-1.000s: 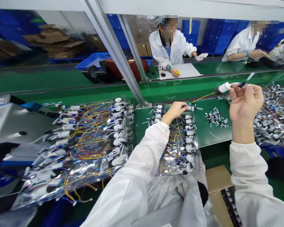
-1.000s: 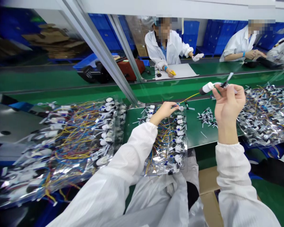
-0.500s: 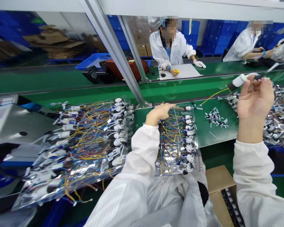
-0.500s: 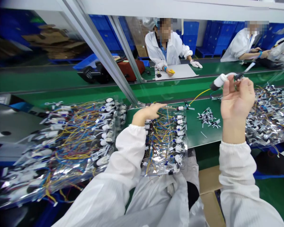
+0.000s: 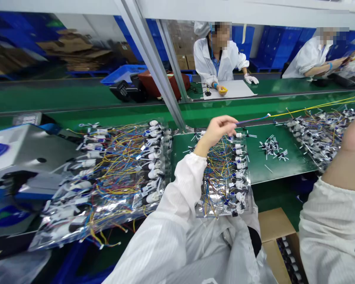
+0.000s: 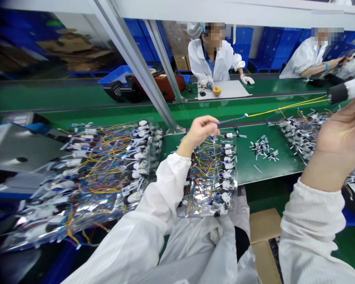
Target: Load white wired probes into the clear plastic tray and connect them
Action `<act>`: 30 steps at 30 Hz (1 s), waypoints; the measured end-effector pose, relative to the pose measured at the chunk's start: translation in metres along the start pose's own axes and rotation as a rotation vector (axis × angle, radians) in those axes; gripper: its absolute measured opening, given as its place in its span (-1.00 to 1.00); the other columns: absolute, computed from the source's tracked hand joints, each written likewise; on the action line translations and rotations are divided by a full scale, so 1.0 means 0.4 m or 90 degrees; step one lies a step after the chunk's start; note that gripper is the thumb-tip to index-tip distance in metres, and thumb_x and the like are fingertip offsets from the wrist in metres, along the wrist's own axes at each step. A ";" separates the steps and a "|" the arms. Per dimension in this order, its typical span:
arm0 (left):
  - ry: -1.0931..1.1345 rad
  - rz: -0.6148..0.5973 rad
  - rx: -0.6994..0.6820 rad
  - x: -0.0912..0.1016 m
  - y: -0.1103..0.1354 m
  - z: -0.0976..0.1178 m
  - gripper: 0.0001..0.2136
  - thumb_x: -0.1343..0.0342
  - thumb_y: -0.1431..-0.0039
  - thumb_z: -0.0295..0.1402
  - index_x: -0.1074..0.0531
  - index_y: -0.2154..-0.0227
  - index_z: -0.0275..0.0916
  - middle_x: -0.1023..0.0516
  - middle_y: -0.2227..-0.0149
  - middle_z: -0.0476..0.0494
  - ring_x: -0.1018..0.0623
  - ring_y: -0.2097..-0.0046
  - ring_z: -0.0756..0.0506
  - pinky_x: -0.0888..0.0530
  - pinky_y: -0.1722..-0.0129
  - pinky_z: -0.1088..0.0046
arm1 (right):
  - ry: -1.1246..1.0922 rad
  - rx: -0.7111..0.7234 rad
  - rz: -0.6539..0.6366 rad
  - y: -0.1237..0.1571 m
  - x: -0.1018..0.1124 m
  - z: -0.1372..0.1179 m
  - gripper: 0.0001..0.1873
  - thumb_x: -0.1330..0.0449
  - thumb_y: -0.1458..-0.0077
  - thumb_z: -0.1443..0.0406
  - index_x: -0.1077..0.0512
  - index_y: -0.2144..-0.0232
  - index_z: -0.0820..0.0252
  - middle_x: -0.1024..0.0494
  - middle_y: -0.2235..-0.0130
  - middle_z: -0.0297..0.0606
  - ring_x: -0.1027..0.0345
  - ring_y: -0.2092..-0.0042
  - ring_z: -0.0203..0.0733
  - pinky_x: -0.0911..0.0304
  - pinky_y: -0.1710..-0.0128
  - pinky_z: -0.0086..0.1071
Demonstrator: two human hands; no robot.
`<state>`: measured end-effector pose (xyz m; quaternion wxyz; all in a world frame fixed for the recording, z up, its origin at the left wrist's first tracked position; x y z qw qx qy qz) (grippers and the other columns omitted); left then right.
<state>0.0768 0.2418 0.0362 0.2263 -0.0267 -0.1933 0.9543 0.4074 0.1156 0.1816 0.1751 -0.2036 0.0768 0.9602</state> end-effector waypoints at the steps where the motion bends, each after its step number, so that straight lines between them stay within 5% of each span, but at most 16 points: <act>1: 0.054 0.083 -0.026 0.032 0.002 0.002 -0.71 -0.21 -0.31 -0.03 -0.57 0.20 -0.16 -0.45 0.51 0.02 -0.50 0.46 0.00 -0.58 0.29 0.35 | 0.227 0.012 -0.114 -0.018 -0.012 -0.028 -0.52 0.00 -0.33 0.29 -0.20 0.67 0.15 -0.54 -0.17 -0.80 -0.43 -0.25 -0.13 -0.59 0.14 -0.21; 3: 0.126 0.242 -0.071 0.094 0.006 0.013 -0.71 -0.09 -0.39 0.00 -0.55 0.14 -0.08 -0.49 0.42 -0.02 -0.55 0.37 0.00 -0.61 0.22 0.38 | 0.695 0.119 -0.251 -0.058 0.015 -0.089 -0.64 -0.11 -0.32 0.40 -0.36 0.55 0.11 -0.58 -0.17 -0.49 -0.44 -0.26 -0.11 -0.61 0.17 -0.35; 4: 0.143 0.307 -0.088 0.122 0.009 0.021 -0.69 -0.03 -0.42 0.01 -0.54 0.12 -0.06 -0.52 0.36 -0.06 -0.58 0.30 0.00 -0.62 0.18 0.40 | 0.871 0.218 -0.247 -0.078 0.051 -0.123 -0.70 -0.17 -0.30 0.46 -0.40 0.49 0.13 -0.65 -0.04 -0.31 -0.54 -0.16 -0.08 -0.62 0.22 -0.40; 6: 0.160 0.404 -0.124 0.166 0.014 0.039 -0.65 0.03 -0.45 0.02 -0.55 0.09 -0.06 -0.58 0.23 -0.11 -0.62 0.14 -0.02 -0.62 0.09 0.44 | 1.101 0.321 -0.252 -0.115 0.153 -0.190 -0.80 -0.22 -0.26 0.48 -0.44 0.40 0.17 -0.66 0.25 -0.28 -0.67 0.11 -0.15 -0.62 0.27 -0.44; 9: 0.161 0.489 -0.173 0.198 0.015 0.054 -0.61 0.02 -0.44 0.05 -0.55 0.02 -0.08 -0.62 0.08 -0.13 -0.62 -0.02 -0.03 -0.60 0.01 0.48 | 1.283 0.237 -0.188 -0.161 0.334 -0.299 -0.86 -0.31 -0.18 0.39 -0.39 0.30 0.15 -0.62 0.34 -0.33 -0.67 0.24 -0.16 -0.62 0.26 -0.34; 13: 0.068 0.531 -0.152 0.183 -0.019 0.034 -0.57 -0.07 -0.38 0.08 -0.57 0.02 -0.13 -0.65 0.16 -0.10 -0.64 0.07 -0.02 -0.59 0.10 0.51 | 1.493 0.171 -0.140 -0.203 0.513 -0.449 -0.69 -0.42 -0.04 0.16 -0.38 0.30 0.12 -0.59 0.32 -0.36 -0.65 0.24 -0.15 -0.60 0.23 -0.27; 16: -0.086 0.494 -0.131 0.138 -0.063 -0.003 -0.61 -0.20 -0.30 0.05 -0.63 0.17 -0.21 -0.66 0.17 -0.15 -0.63 0.07 -0.07 -0.58 0.10 0.47 | 1.701 0.102 -0.136 -0.221 0.569 -0.532 -0.61 -0.44 0.04 0.05 -0.46 0.31 0.16 -0.58 0.33 -0.29 -0.60 0.31 -0.11 -0.55 0.34 -0.26; 20: -0.153 0.310 -0.091 0.046 -0.105 -0.090 -0.70 -0.31 -0.23 -0.09 -0.66 0.16 -0.23 -0.65 0.01 -0.25 -0.64 0.05 -0.12 -0.59 0.07 0.38 | 1.771 0.132 -0.226 -0.227 0.560 -0.575 -0.62 -0.39 -0.01 0.03 -0.54 0.24 0.18 -0.61 0.31 -0.22 -0.55 0.31 -0.09 -0.52 0.31 -0.20; 23: -0.098 0.160 0.028 -0.019 -0.103 -0.186 -0.62 -0.34 -0.21 -0.19 -0.61 -0.02 -0.27 -0.70 0.19 -0.22 -0.65 0.27 -0.10 -0.59 0.21 0.34 | 1.788 0.163 -0.325 -0.222 0.542 -0.564 -0.66 -0.35 -0.09 0.05 -0.56 0.21 0.16 -0.62 0.22 -0.17 -0.55 0.25 -0.07 -0.53 0.24 -0.14; 27: -0.084 0.093 0.144 -0.062 -0.070 -0.297 -0.68 -0.39 -0.13 -0.27 -0.66 0.09 -0.32 -0.72 0.24 -0.22 -0.62 0.30 -0.09 -0.56 0.19 0.34 | 1.780 0.181 -0.478 -0.221 0.557 -0.512 -0.74 -0.27 -0.21 0.07 -0.58 0.21 0.11 -0.60 0.09 -0.13 -0.54 0.02 0.00 -0.50 -0.01 -0.06; 30: -0.022 0.078 0.206 -0.070 -0.049 -0.341 -0.69 -0.36 -0.17 -0.30 -0.66 0.07 -0.35 -0.72 0.25 -0.23 -0.60 0.34 -0.06 -0.54 0.22 0.37 | 1.695 0.127 -0.457 -0.236 0.597 -0.472 -0.69 -0.28 -0.21 0.07 -0.52 0.07 0.08 -0.58 0.13 -0.20 -0.58 0.11 -0.07 -0.48 -0.07 -0.06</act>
Point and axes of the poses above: each hand's wrist, its own y-axis away from the middle knuckle, its own x-axis out of the back of the hand, z = x × y, the point moved 1 cm from there along -y, towards the middle knuckle
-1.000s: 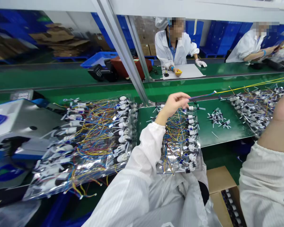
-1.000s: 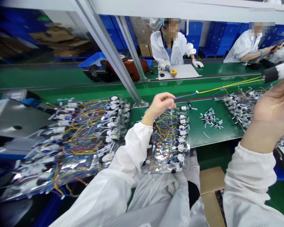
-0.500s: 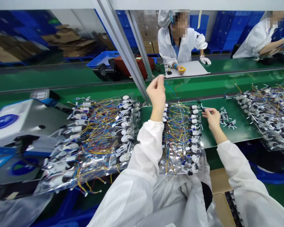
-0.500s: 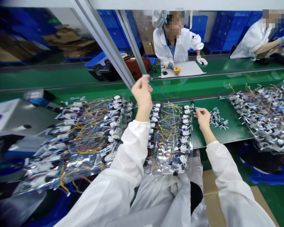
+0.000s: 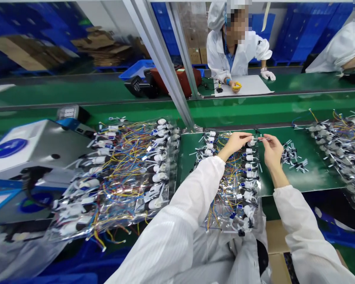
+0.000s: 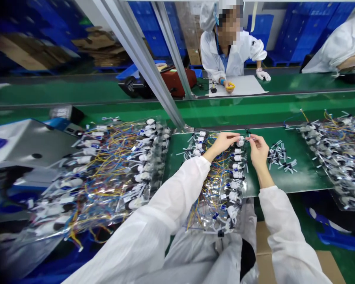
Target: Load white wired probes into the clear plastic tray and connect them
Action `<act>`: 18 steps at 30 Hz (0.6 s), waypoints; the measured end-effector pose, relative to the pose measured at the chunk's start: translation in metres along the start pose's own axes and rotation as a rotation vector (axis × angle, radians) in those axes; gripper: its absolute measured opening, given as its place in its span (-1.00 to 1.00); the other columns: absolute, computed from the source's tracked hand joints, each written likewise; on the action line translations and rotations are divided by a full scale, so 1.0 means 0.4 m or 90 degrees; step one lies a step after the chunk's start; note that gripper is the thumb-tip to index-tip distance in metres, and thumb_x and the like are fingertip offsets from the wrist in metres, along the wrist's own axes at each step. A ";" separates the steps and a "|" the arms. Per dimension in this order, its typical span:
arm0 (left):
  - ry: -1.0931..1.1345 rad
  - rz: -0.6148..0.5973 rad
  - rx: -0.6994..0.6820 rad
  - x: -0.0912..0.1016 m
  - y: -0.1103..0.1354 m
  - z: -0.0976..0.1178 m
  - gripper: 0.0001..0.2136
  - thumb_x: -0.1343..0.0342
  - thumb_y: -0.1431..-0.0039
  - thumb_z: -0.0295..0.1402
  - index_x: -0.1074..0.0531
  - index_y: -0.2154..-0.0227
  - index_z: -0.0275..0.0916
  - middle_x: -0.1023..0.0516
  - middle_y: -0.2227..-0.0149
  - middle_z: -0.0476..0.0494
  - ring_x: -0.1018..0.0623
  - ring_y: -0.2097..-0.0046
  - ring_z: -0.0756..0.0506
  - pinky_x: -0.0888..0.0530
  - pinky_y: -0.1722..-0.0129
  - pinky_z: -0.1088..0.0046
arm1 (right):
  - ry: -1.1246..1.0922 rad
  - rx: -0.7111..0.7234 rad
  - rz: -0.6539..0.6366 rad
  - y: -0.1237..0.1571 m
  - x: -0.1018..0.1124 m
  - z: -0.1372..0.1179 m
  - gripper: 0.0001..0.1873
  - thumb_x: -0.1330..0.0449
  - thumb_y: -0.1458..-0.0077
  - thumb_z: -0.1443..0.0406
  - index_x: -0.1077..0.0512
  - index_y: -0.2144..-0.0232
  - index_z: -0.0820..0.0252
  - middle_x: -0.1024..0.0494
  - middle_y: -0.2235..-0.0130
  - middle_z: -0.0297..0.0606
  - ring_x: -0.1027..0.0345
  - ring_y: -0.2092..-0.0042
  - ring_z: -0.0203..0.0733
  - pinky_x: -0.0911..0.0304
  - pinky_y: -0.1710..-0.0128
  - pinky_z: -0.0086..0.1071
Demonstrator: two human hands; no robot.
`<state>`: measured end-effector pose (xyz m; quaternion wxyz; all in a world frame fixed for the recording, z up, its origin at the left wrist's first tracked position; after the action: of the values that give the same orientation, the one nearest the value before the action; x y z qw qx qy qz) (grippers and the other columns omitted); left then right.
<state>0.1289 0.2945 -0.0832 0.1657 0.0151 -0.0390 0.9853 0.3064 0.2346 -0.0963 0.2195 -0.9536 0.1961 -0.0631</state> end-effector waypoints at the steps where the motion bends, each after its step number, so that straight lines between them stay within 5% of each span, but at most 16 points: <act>1: 0.031 0.001 0.010 0.000 0.001 -0.009 -0.68 -0.37 -0.15 -0.31 -0.65 0.07 -0.36 -0.72 0.24 -0.25 -0.60 0.33 -0.05 -0.54 0.22 0.37 | -0.025 -0.015 -0.001 -0.006 -0.017 0.000 -0.65 -0.31 -0.19 0.06 -0.49 0.04 0.07 -0.57 0.17 -0.23 -0.58 0.17 -0.10 -0.49 -0.03 -0.08; 6: 0.122 0.021 0.010 0.009 -0.002 -0.025 -0.72 -0.40 -0.11 -0.37 -0.63 0.12 -0.36 -0.72 0.18 -0.25 -0.62 0.27 -0.05 -0.56 0.14 0.33 | -0.002 -0.018 -0.048 -0.017 -0.060 0.010 -0.67 -0.35 -0.12 0.05 -0.59 0.14 0.08 -0.56 0.17 -0.23 -0.50 0.28 -0.17 -0.52 0.11 -0.13; 12: 0.140 0.000 -0.048 0.003 0.008 -0.024 -0.84 -0.29 -0.22 -0.53 -0.63 0.17 -0.19 -0.72 0.16 -0.10 -0.64 0.16 -0.05 -0.58 0.04 0.33 | -0.002 -0.006 -0.047 -0.011 -0.050 0.012 -0.78 -0.40 -0.04 0.09 -0.65 0.31 0.06 -0.63 0.21 -0.19 -0.55 0.11 -0.01 -0.46 -0.09 0.05; 18: 0.066 -0.058 -0.032 -0.001 0.014 -0.007 -0.71 -0.36 -0.15 -0.30 -0.67 0.10 -0.34 -0.70 0.04 -0.27 -0.64 -0.05 -0.17 -0.51 -0.20 0.29 | 0.017 -0.109 0.036 -0.005 -0.035 0.021 -0.59 -0.53 0.23 0.01 -0.69 0.27 -0.06 -0.69 0.18 -0.03 -0.60 0.11 0.29 -0.40 -0.12 0.27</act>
<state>0.1275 0.2892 -0.0864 0.2121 -0.0386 -0.0539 0.9750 0.2960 0.2453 -0.1034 0.1361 -0.9620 0.2307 -0.0525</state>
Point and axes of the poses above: each hand's wrist, its own y-axis away from the middle knuckle, its own x-axis out of the back of the hand, z = x × y, the point moved 1 cm from there along -y, towards the middle knuckle
